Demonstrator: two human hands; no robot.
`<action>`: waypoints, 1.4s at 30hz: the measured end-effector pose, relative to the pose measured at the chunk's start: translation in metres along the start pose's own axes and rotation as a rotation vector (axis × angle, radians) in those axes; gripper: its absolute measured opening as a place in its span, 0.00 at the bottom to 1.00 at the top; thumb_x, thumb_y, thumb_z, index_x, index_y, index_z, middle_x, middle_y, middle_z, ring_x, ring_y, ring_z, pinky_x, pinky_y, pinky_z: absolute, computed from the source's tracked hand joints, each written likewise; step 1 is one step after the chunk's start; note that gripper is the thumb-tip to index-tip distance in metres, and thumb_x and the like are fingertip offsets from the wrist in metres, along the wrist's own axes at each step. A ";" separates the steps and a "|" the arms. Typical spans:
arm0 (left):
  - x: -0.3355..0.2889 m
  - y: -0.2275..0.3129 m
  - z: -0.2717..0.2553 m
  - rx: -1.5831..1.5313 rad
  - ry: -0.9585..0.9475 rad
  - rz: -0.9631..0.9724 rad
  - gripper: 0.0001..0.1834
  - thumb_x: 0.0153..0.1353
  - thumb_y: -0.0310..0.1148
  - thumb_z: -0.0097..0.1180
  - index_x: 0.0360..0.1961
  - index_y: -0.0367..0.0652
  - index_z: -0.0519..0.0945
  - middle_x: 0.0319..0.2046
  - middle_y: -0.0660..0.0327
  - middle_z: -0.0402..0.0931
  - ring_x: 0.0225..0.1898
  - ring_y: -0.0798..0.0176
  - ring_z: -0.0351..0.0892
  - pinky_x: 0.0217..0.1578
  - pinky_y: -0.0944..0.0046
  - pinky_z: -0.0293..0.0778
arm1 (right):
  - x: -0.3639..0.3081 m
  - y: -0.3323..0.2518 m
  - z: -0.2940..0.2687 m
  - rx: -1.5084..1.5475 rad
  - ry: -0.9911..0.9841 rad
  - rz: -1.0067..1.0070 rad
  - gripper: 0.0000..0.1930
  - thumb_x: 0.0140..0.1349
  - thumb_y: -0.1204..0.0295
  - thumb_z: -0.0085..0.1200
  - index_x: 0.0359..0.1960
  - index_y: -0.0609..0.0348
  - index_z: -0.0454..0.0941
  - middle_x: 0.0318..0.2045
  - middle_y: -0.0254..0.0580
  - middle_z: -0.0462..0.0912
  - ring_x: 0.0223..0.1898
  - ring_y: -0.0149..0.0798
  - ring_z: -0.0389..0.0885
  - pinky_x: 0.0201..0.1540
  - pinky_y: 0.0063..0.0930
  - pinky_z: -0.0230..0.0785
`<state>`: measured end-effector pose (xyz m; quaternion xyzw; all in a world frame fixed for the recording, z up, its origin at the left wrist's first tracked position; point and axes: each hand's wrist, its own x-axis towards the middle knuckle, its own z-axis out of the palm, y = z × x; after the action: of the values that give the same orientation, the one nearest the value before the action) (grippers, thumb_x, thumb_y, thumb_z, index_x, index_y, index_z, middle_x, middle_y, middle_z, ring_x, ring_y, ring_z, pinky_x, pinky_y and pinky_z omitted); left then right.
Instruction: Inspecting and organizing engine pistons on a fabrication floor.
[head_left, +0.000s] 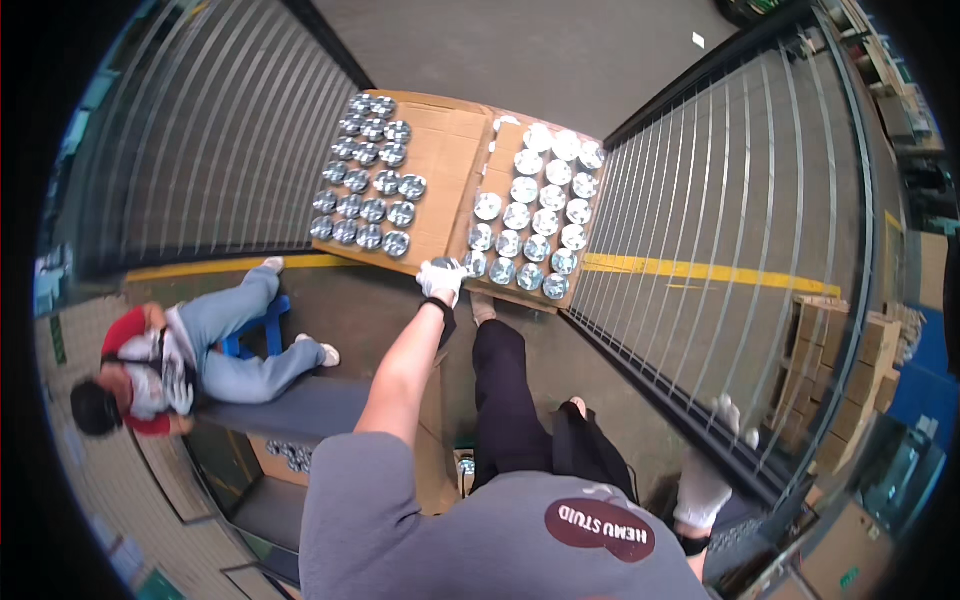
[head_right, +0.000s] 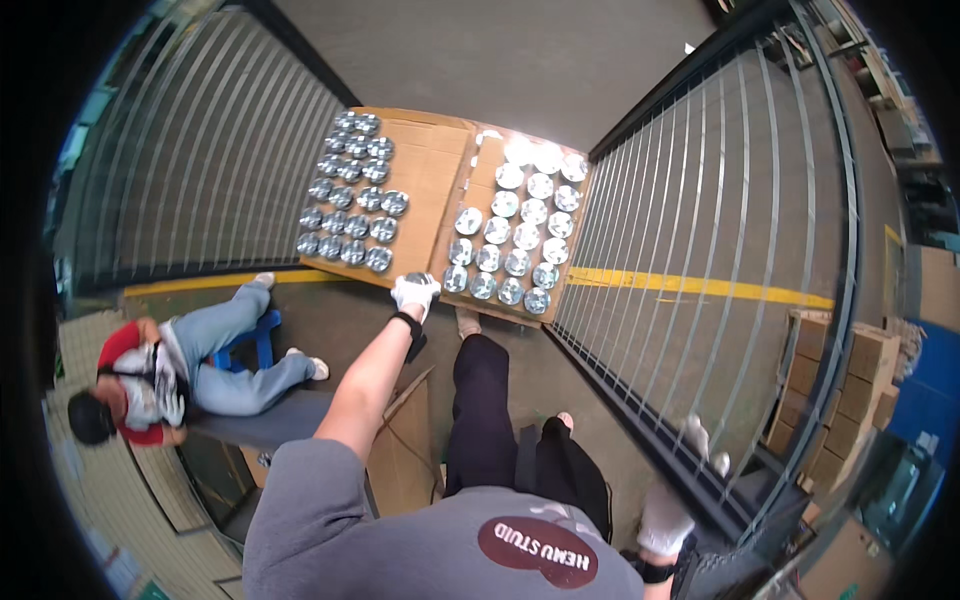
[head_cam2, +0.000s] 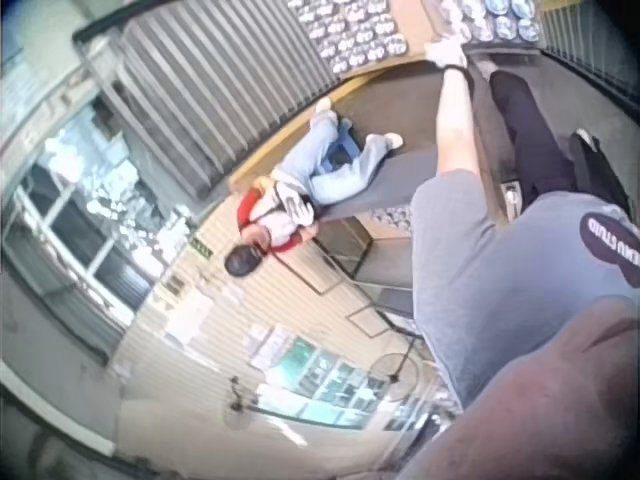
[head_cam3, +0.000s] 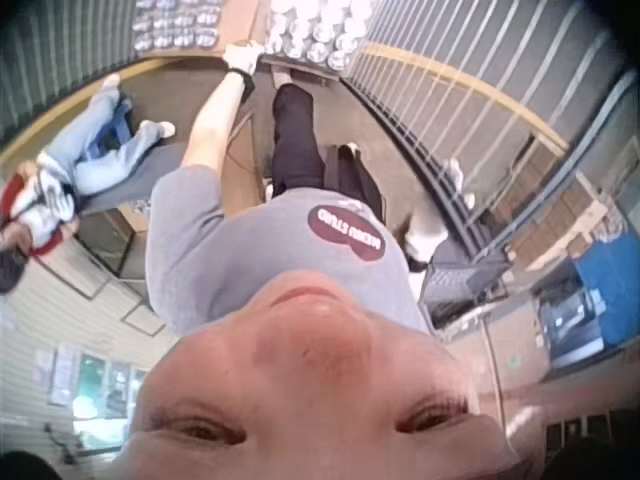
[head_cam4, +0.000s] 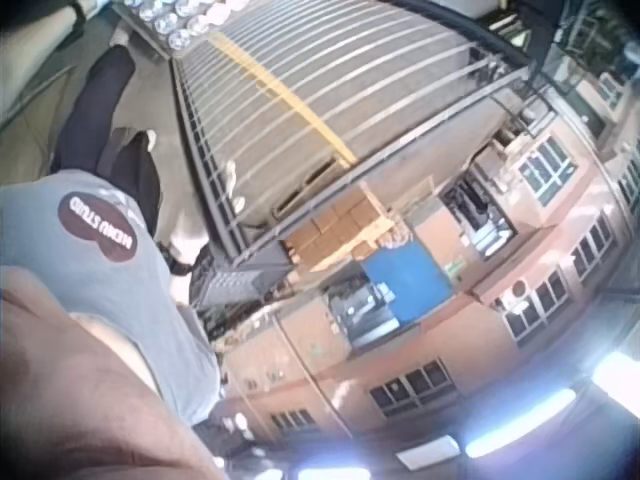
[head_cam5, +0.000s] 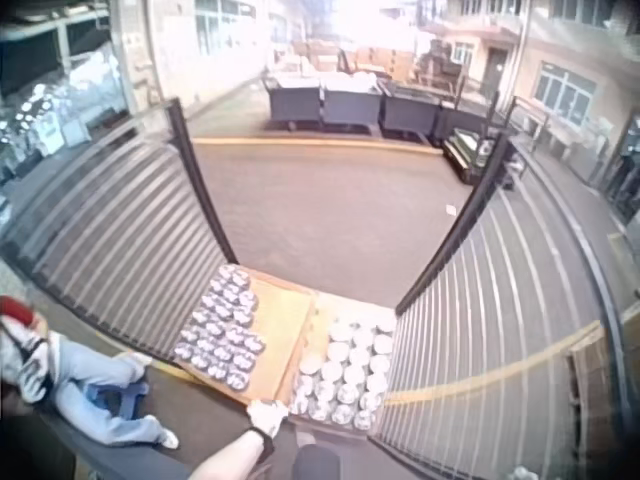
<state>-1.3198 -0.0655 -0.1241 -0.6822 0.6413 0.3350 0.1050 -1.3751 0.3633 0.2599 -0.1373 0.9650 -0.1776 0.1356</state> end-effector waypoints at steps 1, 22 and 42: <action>0.017 0.026 0.002 -0.049 -0.019 0.017 0.46 0.39 0.42 0.69 0.60 0.41 0.62 0.57 0.46 0.62 0.54 0.47 0.70 0.53 0.56 0.72 | 0.003 -0.007 0.000 -0.414 -0.012 -0.028 0.21 0.72 0.63 0.35 0.65 0.49 0.62 0.67 0.34 0.62 0.69 0.36 0.56 0.72 0.44 0.38; 0.245 0.176 0.208 0.272 -0.027 0.776 0.41 0.49 0.27 0.63 0.65 0.44 0.58 0.61 0.52 0.59 0.60 0.42 0.61 0.57 0.50 0.67 | 0.077 0.030 0.087 -0.642 -0.236 0.409 0.20 0.68 0.59 0.41 0.57 0.55 0.70 0.58 0.38 0.71 0.59 0.39 0.68 0.64 0.38 0.55; -0.162 -0.141 0.021 0.211 -0.074 0.335 0.15 0.56 0.36 0.49 0.32 0.37 0.84 0.36 0.43 0.80 0.43 0.43 0.80 0.45 0.53 0.77 | 0.063 0.087 0.015 1.035 -0.238 0.016 0.20 0.71 0.60 0.40 0.57 0.59 0.70 0.56 0.39 0.71 0.56 0.39 0.72 0.59 0.34 0.64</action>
<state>-1.1858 0.0989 -0.0849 -0.5386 0.7731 0.3033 0.1423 -1.4479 0.4174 0.1996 -0.0641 0.7301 -0.6127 0.2958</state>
